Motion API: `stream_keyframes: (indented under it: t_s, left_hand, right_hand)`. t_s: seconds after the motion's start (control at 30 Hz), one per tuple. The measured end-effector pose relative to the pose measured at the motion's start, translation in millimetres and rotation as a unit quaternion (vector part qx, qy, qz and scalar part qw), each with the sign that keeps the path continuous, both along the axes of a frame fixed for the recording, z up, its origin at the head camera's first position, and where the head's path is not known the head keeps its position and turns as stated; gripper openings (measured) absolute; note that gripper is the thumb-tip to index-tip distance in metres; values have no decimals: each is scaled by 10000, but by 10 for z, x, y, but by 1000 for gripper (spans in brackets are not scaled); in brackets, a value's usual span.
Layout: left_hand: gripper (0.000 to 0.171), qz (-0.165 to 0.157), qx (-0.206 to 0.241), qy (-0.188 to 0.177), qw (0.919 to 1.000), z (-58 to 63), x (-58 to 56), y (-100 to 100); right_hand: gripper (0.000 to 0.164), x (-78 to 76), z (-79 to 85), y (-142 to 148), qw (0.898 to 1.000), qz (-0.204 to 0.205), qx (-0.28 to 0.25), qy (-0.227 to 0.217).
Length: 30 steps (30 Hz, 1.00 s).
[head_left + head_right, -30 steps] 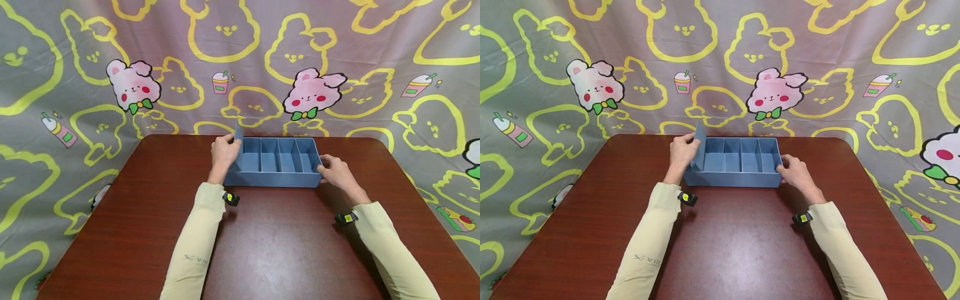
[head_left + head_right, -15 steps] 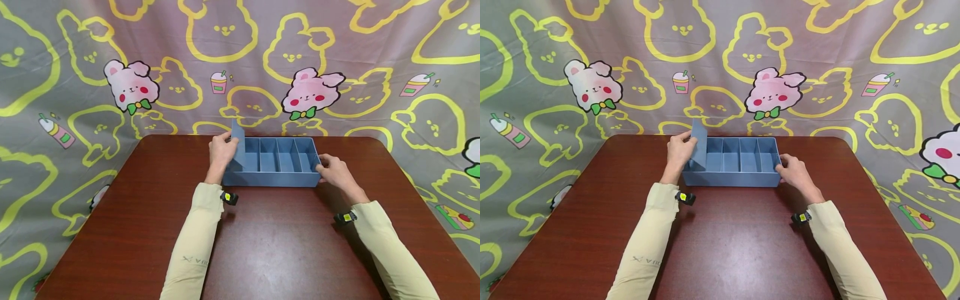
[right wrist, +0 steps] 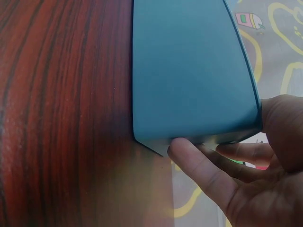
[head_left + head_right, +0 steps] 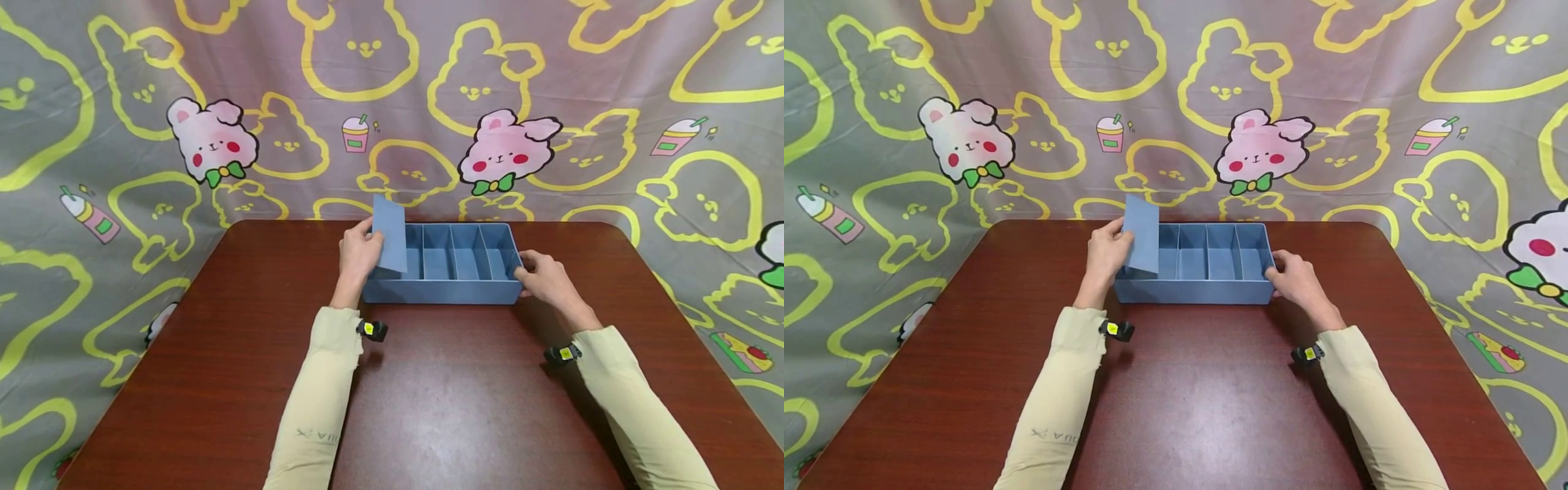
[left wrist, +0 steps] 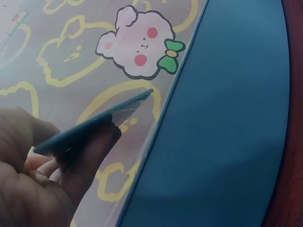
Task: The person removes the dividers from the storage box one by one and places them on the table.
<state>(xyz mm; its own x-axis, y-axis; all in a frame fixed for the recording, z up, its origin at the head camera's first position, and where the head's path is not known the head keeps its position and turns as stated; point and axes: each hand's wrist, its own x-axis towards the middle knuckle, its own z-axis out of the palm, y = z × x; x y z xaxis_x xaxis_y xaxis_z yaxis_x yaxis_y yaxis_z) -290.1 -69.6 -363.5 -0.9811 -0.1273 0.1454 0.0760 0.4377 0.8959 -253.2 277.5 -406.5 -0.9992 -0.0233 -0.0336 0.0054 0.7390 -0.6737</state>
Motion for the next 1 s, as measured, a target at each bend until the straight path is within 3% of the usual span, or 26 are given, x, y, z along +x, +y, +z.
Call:
stream_keyframes:
  t_s: [0.3, 0.8, 1.0]
  left_hand:
    - [42, -165, -110, 43, 9998, -39, 47, -12]
    - [36, 138, -80, 277, 9995, -5, 38, 60]
    - [33, 53, -154, 247, 9996, -34, 39, 87]
  right_hand:
    - [49, -11, 18, -4, 10000, 12, -6, 19]
    - [49, 1, 27, 1, 10000, -25, 18, -67]
    - [48, 15, 21, 4, 10000, -32, 76, -50]
